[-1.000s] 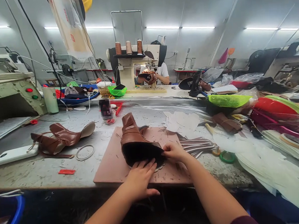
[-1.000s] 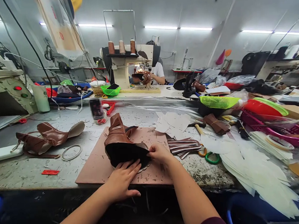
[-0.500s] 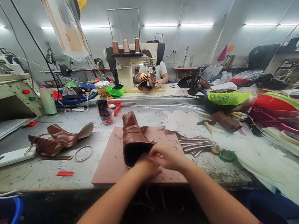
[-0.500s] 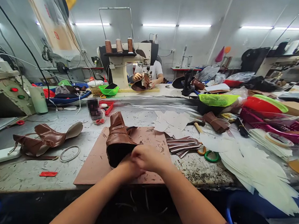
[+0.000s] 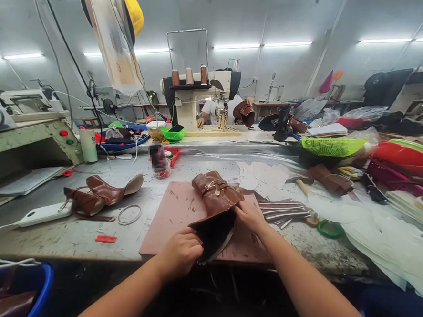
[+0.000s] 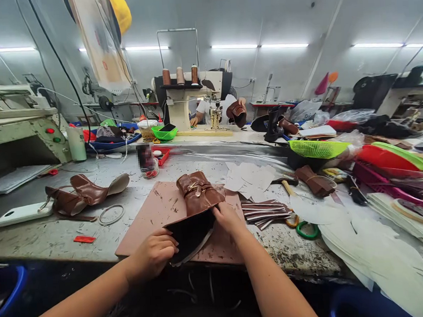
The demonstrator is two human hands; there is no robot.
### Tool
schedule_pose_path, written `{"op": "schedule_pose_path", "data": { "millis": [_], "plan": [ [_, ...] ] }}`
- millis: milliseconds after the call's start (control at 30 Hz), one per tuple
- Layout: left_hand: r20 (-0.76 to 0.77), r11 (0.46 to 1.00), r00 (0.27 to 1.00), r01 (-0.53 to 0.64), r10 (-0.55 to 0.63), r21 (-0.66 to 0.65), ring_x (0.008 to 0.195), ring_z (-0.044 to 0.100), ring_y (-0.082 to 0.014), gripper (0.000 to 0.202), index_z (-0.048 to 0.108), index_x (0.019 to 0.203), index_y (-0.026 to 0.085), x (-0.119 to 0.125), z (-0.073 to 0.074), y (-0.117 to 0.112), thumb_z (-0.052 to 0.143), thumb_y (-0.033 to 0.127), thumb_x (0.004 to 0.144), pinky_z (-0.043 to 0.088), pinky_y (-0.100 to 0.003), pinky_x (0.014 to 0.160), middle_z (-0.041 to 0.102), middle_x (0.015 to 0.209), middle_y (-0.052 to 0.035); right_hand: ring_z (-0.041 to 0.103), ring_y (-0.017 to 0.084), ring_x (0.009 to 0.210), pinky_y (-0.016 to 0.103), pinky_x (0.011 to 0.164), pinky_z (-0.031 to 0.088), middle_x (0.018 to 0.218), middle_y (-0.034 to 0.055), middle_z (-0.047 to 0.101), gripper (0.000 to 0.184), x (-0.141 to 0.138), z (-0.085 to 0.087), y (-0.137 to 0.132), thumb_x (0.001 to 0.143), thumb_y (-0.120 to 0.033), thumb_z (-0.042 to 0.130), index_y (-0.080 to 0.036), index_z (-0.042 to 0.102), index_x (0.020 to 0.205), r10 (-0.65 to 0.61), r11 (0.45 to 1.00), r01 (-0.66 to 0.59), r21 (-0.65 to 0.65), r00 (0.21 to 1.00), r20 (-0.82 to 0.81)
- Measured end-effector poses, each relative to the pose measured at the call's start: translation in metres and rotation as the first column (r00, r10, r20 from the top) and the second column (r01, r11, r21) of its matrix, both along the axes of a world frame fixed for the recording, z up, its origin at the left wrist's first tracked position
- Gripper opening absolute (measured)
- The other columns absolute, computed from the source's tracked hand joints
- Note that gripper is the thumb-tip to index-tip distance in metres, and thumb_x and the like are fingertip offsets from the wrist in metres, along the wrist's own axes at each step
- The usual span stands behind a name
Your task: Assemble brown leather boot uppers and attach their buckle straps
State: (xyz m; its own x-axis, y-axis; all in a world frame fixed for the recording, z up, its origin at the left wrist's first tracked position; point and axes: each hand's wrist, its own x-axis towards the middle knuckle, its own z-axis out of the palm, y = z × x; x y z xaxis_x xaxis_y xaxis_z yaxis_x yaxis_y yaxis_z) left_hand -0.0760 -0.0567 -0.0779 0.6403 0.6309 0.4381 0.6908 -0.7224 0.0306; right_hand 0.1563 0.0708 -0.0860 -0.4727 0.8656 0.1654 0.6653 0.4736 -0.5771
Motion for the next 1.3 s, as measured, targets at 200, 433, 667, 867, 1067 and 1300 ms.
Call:
{"op": "schedule_pose_path", "data": {
  "millis": [200,433,667,867,1067,1300],
  "plan": [
    [-0.018,0.993,1.000,-0.003,0.000,-0.118,0.069,0.060,-0.0158,0.019,0.057,0.072,0.018,0.007,-0.006,-0.010,0.042,0.007,0.065,0.045,-0.032,0.079,0.064,0.070,-0.0036,0.039,0.028,0.124,0.038,0.102,0.032,0.133,0.0197,0.044,0.056,-0.012,-0.002,-0.019,0.078,-0.026,0.057,-0.007,0.043,0.129,0.023,0.997,-0.024,-0.074,1.000,-0.021],
    [-0.261,0.961,0.939,-0.258,0.225,-0.099,0.092,0.059,-0.0310,0.059,0.051,0.118,0.005,0.028,-0.020,-0.016,0.060,0.042,0.075,0.050,-0.041,0.077,0.059,0.114,-0.0208,0.042,0.033,0.119,0.043,0.100,0.032,0.121,0.0215,0.050,0.049,-0.038,0.006,-0.034,0.070,-0.023,0.060,-0.007,0.052,0.115,0.002,0.998,-0.011,-0.068,0.992,-0.128],
    [-0.078,0.923,0.922,-0.382,0.378,-0.044,0.086,0.061,-0.0244,0.031,0.061,0.107,0.014,0.032,-0.038,-0.016,0.039,0.019,0.086,0.053,-0.038,0.075,0.066,0.104,-0.0128,0.047,0.026,0.115,0.040,0.099,0.036,0.120,0.0144,0.052,0.058,-0.034,-0.015,-0.048,0.065,-0.015,0.051,-0.013,0.041,0.122,-0.076,0.980,0.019,-0.199,0.956,-0.285],
    [0.059,0.872,0.870,-0.489,0.490,-0.020,0.092,0.060,-0.0269,0.034,0.060,0.111,0.013,0.044,-0.047,-0.024,0.041,0.016,0.082,0.055,-0.041,0.076,0.067,0.104,-0.0117,0.054,0.026,0.108,0.037,0.091,0.044,0.115,0.0128,0.059,0.041,-0.036,-0.012,-0.041,0.079,-0.029,0.052,-0.013,0.050,0.116,-0.131,0.943,0.013,-0.331,0.932,-0.338],
    [0.148,0.854,0.842,-0.519,0.519,-0.045,0.094,0.063,-0.0207,0.035,0.061,0.107,0.018,0.039,-0.050,-0.024,0.032,0.015,0.089,0.055,-0.035,0.080,0.068,0.099,-0.0068,0.060,0.026,0.099,0.035,0.083,0.048,0.103,0.0101,0.066,0.034,-0.033,-0.001,-0.046,0.079,-0.038,0.059,-0.016,0.063,0.105,-0.044,0.916,-0.060,-0.396,0.967,-0.249],
    [0.041,0.915,0.914,-0.403,0.402,0.016,0.109,0.057,-0.0256,0.036,0.058,0.115,0.010,0.035,-0.055,-0.030,0.036,0.017,0.088,0.049,-0.039,0.092,0.063,0.114,-0.0123,0.061,0.031,0.092,0.037,0.079,0.047,0.097,0.0152,0.067,0.023,-0.039,-0.003,-0.048,0.074,-0.020,0.060,-0.011,0.065,0.095,-0.041,0.914,0.020,-0.406,0.998,-0.044]
  ]
}}
